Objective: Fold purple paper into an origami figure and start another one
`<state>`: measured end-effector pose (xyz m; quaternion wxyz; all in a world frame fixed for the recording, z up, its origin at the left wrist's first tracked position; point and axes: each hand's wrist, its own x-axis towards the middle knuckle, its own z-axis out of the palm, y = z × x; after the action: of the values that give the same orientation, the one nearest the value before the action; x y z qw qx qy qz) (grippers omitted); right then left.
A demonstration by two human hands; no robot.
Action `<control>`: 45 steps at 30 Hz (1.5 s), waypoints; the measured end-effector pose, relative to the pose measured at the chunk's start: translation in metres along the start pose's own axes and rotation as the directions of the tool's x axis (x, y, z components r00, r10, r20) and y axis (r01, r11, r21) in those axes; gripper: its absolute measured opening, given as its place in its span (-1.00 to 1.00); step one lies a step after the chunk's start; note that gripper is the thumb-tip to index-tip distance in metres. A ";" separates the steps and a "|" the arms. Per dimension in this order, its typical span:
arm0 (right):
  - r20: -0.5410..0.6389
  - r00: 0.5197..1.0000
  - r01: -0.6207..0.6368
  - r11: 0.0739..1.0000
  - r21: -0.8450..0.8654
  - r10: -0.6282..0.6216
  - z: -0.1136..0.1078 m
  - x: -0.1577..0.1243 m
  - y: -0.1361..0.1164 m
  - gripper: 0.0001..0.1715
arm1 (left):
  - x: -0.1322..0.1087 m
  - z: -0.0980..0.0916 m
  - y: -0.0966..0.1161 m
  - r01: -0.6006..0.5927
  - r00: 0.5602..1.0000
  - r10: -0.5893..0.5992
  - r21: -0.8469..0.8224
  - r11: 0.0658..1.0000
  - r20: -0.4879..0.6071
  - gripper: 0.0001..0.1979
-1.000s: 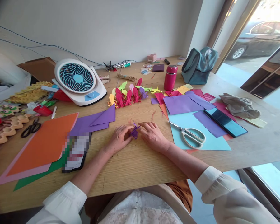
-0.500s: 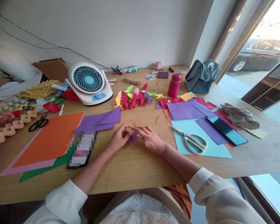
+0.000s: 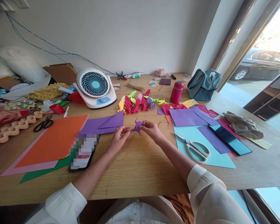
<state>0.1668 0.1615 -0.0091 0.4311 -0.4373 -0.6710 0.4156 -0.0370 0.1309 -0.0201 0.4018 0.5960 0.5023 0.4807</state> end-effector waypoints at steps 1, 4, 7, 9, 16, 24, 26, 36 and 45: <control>0.010 1.000 -0.015 1.000 0.023 0.015 -0.001 0.006 0.004 -0.63 | 0.002 0.002 -0.002 -0.035 0.999 0.036 0.046 0.998 -0.026 -0.72; 0.006 0.998 -0.057 0.996 0.070 0.057 -0.001 0.018 0.017 -0.60 | 0.007 0.009 -0.006 -0.137 0.988 0.148 0.209 0.968 -0.040 -0.75; -0.038 0.995 -0.090 0.992 0.085 0.093 0.000 0.026 0.029 -0.60 | 0.015 0.017 -0.011 -0.150 0.987 0.160 0.261 0.954 -0.017 -0.77; -0.085 0.991 -0.100 0.992 0.076 0.106 0.000 0.030 0.036 -0.57 | 0.021 0.020 -0.014 -0.141 0.988 0.152 0.283 0.949 -0.018 -0.76; -0.240 0.969 -0.077 0.995 -0.065 0.059 -0.016 0.024 0.050 -0.62 | 0.028 0.018 -0.024 -0.140 0.988 0.153 0.338 0.931 -0.013 -0.75; -0.197 0.979 -0.004 0.961 -0.277 -0.053 -0.013 0.007 0.044 -0.77 | 0.022 0.016 -0.024 -0.208 0.974 0.225 0.397 0.894 0.004 -0.81; -0.159 0.983 0.032 0.944 -0.329 -0.088 -0.009 0.005 0.042 -0.77 | 0.020 0.015 -0.022 -0.231 0.968 0.252 0.433 0.871 0.008 -0.83; -0.090 0.991 0.042 0.858 -0.513 -0.102 0.004 0.007 0.040 -0.84 | 0.020 0.019 -0.015 -0.255 0.959 0.275 0.614 0.747 0.064 -0.88; -0.164 0.985 -0.046 0.852 -0.521 -0.047 0.011 0.013 0.035 -0.84 | 0.024 0.018 -0.021 -0.218 0.966 0.256 0.615 0.758 0.027 -0.93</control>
<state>0.1615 0.1811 -0.0421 0.3518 -0.5718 -0.7193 0.1784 -0.0227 0.1585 -0.0398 0.1078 0.7381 0.5629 0.3560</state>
